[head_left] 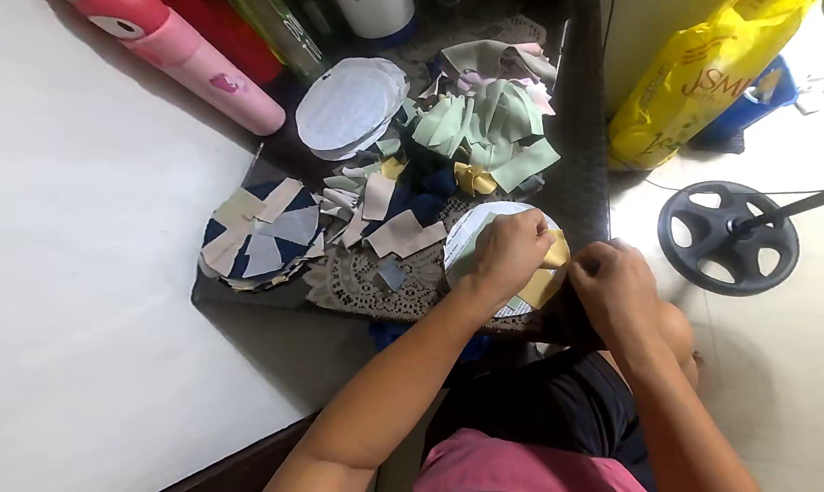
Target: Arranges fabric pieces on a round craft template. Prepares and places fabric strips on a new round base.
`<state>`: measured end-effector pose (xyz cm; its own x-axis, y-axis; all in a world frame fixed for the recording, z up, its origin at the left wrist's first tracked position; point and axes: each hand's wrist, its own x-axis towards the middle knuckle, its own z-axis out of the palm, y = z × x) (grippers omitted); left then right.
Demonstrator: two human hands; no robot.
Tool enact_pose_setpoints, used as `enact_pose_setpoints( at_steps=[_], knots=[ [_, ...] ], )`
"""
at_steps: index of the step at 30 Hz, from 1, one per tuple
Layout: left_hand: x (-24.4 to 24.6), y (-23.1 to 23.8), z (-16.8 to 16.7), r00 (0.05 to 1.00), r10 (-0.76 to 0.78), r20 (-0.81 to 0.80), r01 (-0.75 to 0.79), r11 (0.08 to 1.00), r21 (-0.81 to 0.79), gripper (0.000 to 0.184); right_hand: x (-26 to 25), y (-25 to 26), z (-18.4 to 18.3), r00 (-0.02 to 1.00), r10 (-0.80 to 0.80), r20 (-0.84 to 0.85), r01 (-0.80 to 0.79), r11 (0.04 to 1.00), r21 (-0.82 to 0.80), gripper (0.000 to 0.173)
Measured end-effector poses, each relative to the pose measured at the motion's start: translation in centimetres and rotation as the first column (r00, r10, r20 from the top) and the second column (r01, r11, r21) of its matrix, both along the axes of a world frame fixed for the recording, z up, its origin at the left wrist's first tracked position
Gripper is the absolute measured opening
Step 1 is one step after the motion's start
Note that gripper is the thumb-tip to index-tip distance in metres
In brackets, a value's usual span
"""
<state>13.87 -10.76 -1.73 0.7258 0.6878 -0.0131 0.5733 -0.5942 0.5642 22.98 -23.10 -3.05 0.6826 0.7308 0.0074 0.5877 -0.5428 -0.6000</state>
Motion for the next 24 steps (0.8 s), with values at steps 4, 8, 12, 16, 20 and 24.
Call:
enact_pose_setpoints(
  at_steps=[4,8,12,16,20,24],
  knots=[
    [0.0,0.1,-0.1,1.0,0.006,-0.019,-0.006,1.0,0.002,0.015,0.1,0.1,0.1,1.0,0.007,-0.008,-0.007,1.0,-0.02,0.014],
    [0.0,0.1,-0.1,1.0,0.005,-0.025,-0.004,1.0,0.016,0.016,0.5,-0.1,0.1,0.999,0.023,-0.042,-0.023,1.0,-0.011,0.009],
    [-0.1,0.1,0.0,1.0,-0.002,-0.024,0.002,1.0,0.015,0.016,1.1,0.0,0.3,0.998,0.027,-0.064,-0.025,0.999,0.026,0.01],
    [0.3,0.3,0.2,0.998,0.019,-0.061,-0.02,1.0,-0.021,0.016,1.1,0.4,0.0,0.996,0.088,-0.004,-0.087,0.993,0.084,0.015],
    [0.4,0.2,0.2,0.998,0.009,-0.061,-0.009,1.0,-0.002,0.017,1.2,0.6,-0.8,0.988,0.135,0.069,-0.142,0.983,0.115,0.018],
    [0.0,0.3,0.8,0.998,-0.01,-0.069,0.008,1.0,-0.022,0.018,1.2,0.6,-1.5,0.985,0.144,0.093,-0.156,0.979,0.134,0.02]
  ],
)
